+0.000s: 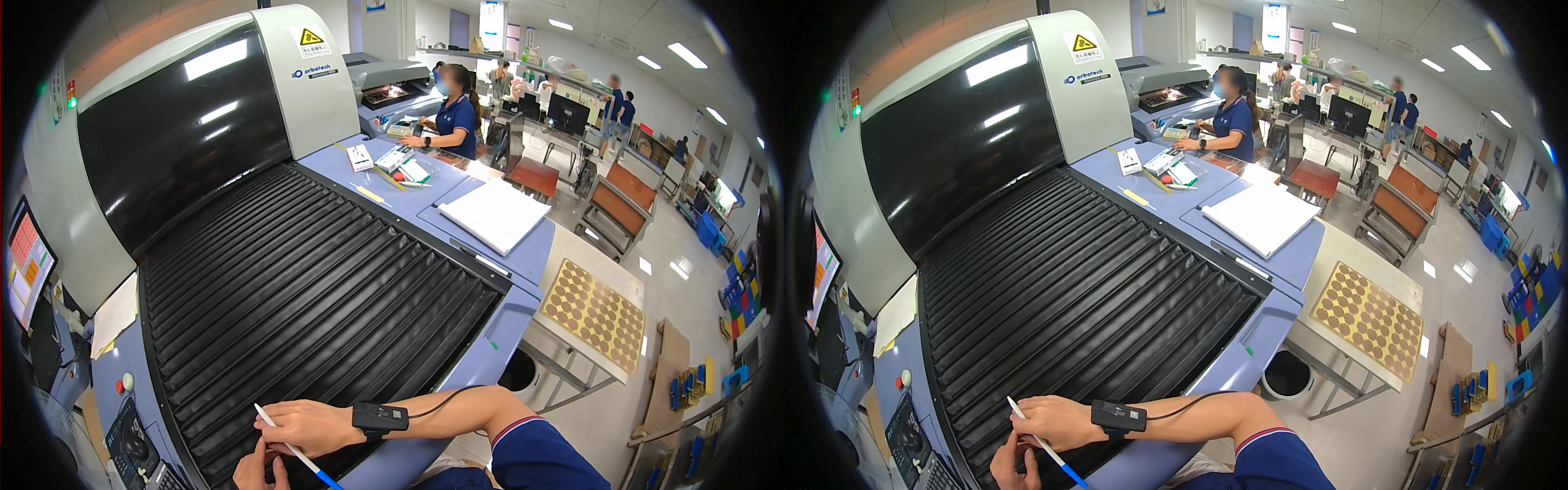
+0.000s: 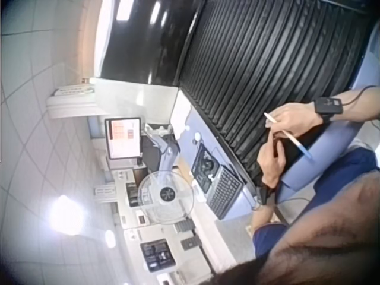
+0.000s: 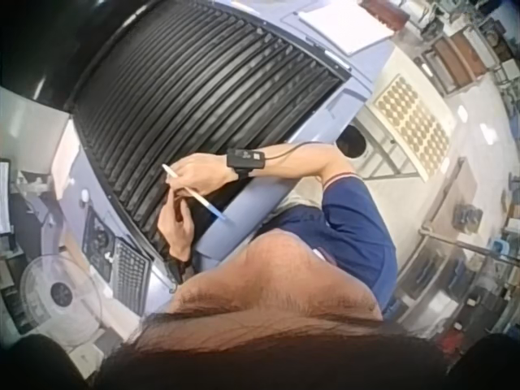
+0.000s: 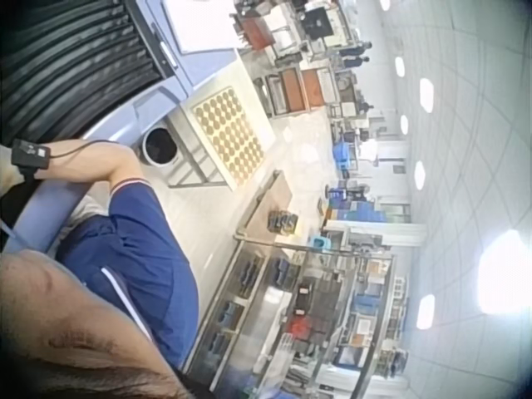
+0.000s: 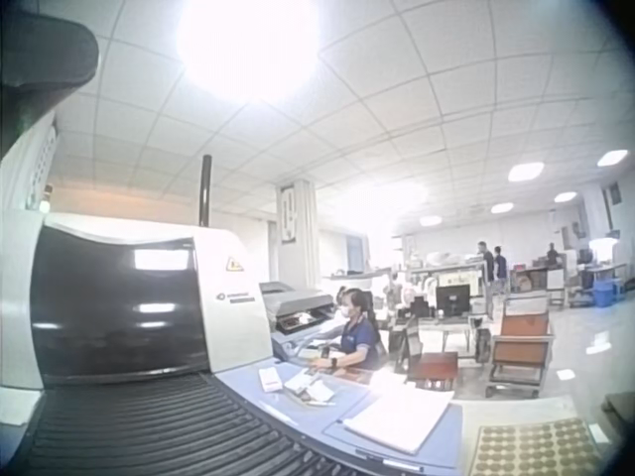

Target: Mark specific patterns on copper sheets using a pen for quality control on a fabrication machine.

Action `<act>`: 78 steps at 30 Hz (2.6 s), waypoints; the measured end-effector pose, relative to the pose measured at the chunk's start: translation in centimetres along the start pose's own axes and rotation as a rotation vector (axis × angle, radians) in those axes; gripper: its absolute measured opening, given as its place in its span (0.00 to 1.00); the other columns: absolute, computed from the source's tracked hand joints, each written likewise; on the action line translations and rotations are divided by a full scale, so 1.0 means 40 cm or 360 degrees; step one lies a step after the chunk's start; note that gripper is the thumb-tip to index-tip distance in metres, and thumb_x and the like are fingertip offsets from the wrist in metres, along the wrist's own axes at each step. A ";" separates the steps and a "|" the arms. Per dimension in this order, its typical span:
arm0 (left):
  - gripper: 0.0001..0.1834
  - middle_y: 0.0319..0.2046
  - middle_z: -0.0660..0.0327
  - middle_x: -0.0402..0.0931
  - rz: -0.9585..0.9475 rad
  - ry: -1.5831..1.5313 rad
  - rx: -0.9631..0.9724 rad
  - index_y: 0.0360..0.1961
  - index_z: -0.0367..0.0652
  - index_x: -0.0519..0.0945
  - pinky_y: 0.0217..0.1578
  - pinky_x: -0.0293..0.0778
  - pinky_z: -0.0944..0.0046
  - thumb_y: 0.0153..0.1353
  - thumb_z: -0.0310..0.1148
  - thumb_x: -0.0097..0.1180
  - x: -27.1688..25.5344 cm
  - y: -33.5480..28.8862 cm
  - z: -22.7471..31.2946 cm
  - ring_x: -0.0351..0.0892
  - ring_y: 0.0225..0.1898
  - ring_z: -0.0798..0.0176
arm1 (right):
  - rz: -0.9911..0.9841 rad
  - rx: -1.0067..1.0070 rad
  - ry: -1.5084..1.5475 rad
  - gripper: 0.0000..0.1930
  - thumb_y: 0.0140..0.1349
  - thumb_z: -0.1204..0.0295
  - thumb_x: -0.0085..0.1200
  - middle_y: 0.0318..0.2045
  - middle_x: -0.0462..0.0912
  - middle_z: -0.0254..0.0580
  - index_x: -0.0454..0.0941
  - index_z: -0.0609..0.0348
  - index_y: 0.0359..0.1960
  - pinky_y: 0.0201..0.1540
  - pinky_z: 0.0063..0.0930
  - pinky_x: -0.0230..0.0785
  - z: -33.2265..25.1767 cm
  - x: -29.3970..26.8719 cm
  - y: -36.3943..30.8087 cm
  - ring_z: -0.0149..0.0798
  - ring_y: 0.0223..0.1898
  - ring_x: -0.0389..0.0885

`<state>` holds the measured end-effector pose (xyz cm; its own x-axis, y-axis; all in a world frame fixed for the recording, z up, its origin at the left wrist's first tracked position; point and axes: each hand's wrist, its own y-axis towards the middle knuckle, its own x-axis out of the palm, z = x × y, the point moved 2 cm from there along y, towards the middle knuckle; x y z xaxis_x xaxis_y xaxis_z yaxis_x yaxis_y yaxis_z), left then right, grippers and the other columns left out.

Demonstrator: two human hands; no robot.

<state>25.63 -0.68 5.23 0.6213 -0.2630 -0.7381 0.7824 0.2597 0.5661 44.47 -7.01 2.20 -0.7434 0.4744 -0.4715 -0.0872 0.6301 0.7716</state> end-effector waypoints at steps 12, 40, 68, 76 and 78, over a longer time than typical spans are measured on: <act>0.24 0.38 0.50 0.88 0.0424 0.0145 -0.0516 0.67 0.29 0.77 0.50 0.78 0.59 0.70 0.20 0.56 -0.096 0.004 -0.150 0.87 0.39 0.57 | 0.0146 -0.0043 -0.0296 0.10 0.59 0.74 0.67 0.45 0.85 0.49 0.78 0.62 0.38 0.52 0.41 0.82 0.023 -0.089 0.037 0.52 0.49 0.85; 0.27 0.55 0.51 0.82 0.1100 -0.0522 -0.1216 0.66 0.32 0.74 0.51 0.79 0.60 0.70 0.32 0.63 -0.178 -0.026 -0.284 0.87 0.50 0.59 | -0.0266 0.0414 -0.0837 0.25 0.56 0.70 0.76 0.47 0.86 0.54 0.78 0.58 0.53 0.48 0.50 0.78 0.159 -0.133 0.035 0.59 0.47 0.86; 0.30 0.59 0.46 0.79 0.0552 0.0106 -0.0418 0.62 0.33 0.77 0.64 0.72 0.46 0.61 0.36 0.66 -0.053 -0.017 -0.227 0.78 0.62 0.44 | -0.0078 0.1802 0.1234 0.24 0.83 0.59 0.47 0.52 0.88 0.55 0.75 0.68 0.66 0.59 0.42 0.80 0.080 -0.176 0.062 0.46 0.52 0.89; 0.38 0.70 0.39 0.71 -0.0096 0.0548 -0.0713 0.71 0.29 0.69 0.76 0.56 0.39 0.76 0.54 0.52 -0.005 -0.060 -0.277 0.66 0.75 0.39 | -0.0606 0.0667 -0.0872 0.22 0.73 0.65 0.60 0.53 0.84 0.64 0.76 0.65 0.62 0.60 0.57 0.73 0.124 -0.102 0.026 0.68 0.60 0.78; 0.39 0.70 0.37 0.70 -0.0142 0.0618 -0.0755 0.72 0.28 0.67 0.76 0.56 0.38 0.77 0.53 0.52 -0.005 -0.062 -0.283 0.64 0.75 0.36 | -0.0629 0.0780 -0.0775 0.25 0.71 0.64 0.62 0.59 0.81 0.65 0.74 0.64 0.64 0.67 0.58 0.68 0.114 -0.109 0.022 0.68 0.67 0.72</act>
<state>23.09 9.25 -0.21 0.4236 0.0315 -0.9053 0.6709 0.6605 0.3370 50.64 -5.71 3.00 -0.3348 0.3031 -0.8922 0.1018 0.9529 0.2855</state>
